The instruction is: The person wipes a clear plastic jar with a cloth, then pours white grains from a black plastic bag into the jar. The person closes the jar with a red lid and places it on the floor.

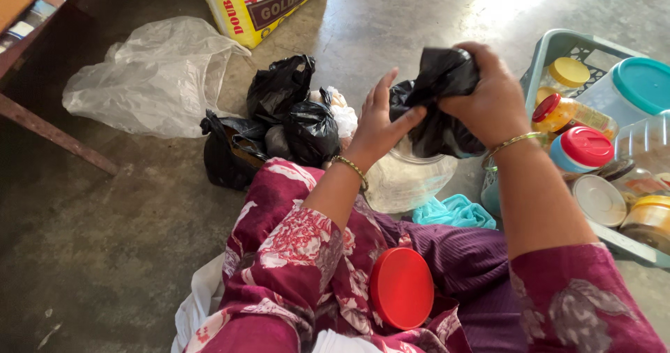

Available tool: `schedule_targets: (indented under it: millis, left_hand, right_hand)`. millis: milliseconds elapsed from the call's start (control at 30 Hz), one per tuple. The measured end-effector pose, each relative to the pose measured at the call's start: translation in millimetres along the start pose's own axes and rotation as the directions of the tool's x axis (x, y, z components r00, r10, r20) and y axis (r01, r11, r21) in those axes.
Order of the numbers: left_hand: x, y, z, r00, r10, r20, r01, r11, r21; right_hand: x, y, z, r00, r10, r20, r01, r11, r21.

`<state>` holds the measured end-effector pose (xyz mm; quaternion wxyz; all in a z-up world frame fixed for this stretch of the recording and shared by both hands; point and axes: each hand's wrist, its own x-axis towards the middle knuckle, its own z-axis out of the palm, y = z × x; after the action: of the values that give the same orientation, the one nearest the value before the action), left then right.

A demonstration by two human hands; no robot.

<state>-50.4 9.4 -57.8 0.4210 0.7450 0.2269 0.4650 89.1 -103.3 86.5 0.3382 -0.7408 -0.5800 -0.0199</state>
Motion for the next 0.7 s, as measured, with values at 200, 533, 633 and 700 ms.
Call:
schedule_targets:
  millis: [200,533,633,700]
  left_hand:
    - [14.7,17.0,1.9,0.999,0.039,-0.036,-0.045,0.985,-0.166]
    - [11.5,5.7,18.9,0.987,-0.155,-0.033,0.117,0.855,-0.505]
    - [19.1,0.6,25.7,0.968,-0.245,-0.054,0.163,0.776,-0.609]
    - [20.6,-2.0,22.9,0.951,-0.288,-0.110,0.172,0.792,-0.586]
  right_hand:
    - [-3.2,-13.4,4.7,0.996,0.068,0.064,-0.062,0.994,-0.092]
    - [-18.4,-11.6,20.3,0.990,0.064,0.127,-0.040,0.983,-0.180]
    - [-20.0,-10.5,21.8,0.990,0.047,0.130,-0.026,0.986,-0.163]
    - [-22.7,-5.8,20.3,0.992,-0.037,0.118,0.047,0.995,-0.086]
